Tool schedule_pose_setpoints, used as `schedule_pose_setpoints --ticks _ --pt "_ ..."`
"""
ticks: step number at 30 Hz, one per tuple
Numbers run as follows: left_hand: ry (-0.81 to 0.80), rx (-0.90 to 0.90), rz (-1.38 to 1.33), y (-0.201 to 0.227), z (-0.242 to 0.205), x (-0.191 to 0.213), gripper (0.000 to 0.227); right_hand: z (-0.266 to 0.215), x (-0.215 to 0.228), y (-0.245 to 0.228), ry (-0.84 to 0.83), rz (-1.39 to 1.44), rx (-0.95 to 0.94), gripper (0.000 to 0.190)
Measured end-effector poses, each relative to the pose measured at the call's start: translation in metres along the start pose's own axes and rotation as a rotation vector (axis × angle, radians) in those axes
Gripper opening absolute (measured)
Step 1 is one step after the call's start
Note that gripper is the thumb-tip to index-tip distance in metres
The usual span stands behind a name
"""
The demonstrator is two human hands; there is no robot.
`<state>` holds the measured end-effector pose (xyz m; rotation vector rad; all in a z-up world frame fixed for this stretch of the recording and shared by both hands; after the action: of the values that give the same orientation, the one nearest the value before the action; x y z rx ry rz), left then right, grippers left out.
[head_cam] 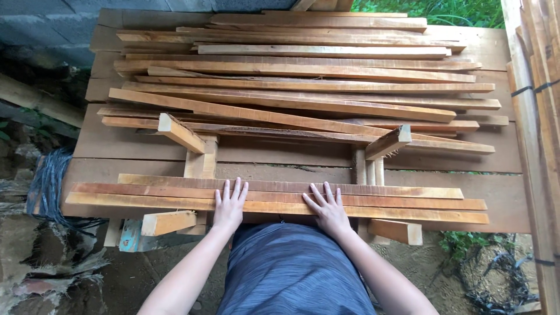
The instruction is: Organizing and stacking long wooden strips into a jig on a workbench.
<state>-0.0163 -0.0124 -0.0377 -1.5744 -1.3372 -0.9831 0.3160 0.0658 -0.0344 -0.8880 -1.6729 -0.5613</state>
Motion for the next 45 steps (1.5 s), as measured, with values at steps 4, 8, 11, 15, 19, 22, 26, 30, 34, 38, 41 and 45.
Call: schedule_pose_setpoints --ticks 4,8,11,15,19,22,26,30,34,38,41,45 --pt "-0.101 0.018 -0.051 -0.007 0.007 0.009 0.09 0.002 0.024 0.002 -0.032 0.016 0.004 0.08" --pt "-0.108 -0.001 -0.265 -0.025 0.029 -0.014 0.075 0.014 0.032 0.019 -0.066 0.178 -0.009 0.059" --pt "-0.063 0.025 -0.277 -0.039 0.065 -0.043 0.061 0.033 0.03 0.035 0.048 0.179 -0.042 0.042" --pt "-0.051 0.095 -0.246 -0.055 0.112 -0.049 0.065 0.072 0.024 0.055 0.177 0.106 -0.12 0.044" --pt "0.029 0.146 -0.195 -0.044 0.117 -0.002 0.054 0.088 0.016 0.055 0.206 0.209 -0.169 0.056" --pt "0.108 0.233 -0.238 -0.034 0.113 0.011 0.051 0.093 0.001 0.056 0.418 0.219 -0.201 0.054" --pt "0.368 0.115 -0.338 -0.019 0.092 0.011 0.033 0.058 0.03 0.036 0.582 0.302 -0.037 0.019" --pt "-0.212 0.037 -0.441 -0.017 0.056 0.052 0.067 0.034 0.052 0.032 0.021 0.292 -0.152 0.067" --pt "-0.183 0.055 -0.463 -0.015 0.061 0.05 0.062 0.044 0.047 0.033 0.006 0.301 -0.16 0.066" --pt "-0.003 0.011 -0.475 -0.01 0.066 0.028 0.037 0.047 0.041 0.035 0.087 0.325 -0.075 0.046" --pt "0.014 -0.005 -0.491 -0.011 0.062 0.017 0.041 0.048 0.024 0.037 0.037 0.298 -0.078 0.05" --pt "0.038 -0.106 -0.296 -0.012 0.068 0.026 0.046 0.046 0.034 0.037 0.092 0.208 -0.055 0.048"
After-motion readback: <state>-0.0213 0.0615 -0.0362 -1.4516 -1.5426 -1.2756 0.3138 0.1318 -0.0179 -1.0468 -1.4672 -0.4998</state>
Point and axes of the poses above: each hand's wrist, its own z-axis towards the middle knuckle, its own x-axis out of the back of the hand, y = z × x, the point moved 1 cm from there along z, towards the middle knuckle, and after that the axes turned 3 degrees about -x, right-handed, at the moved point
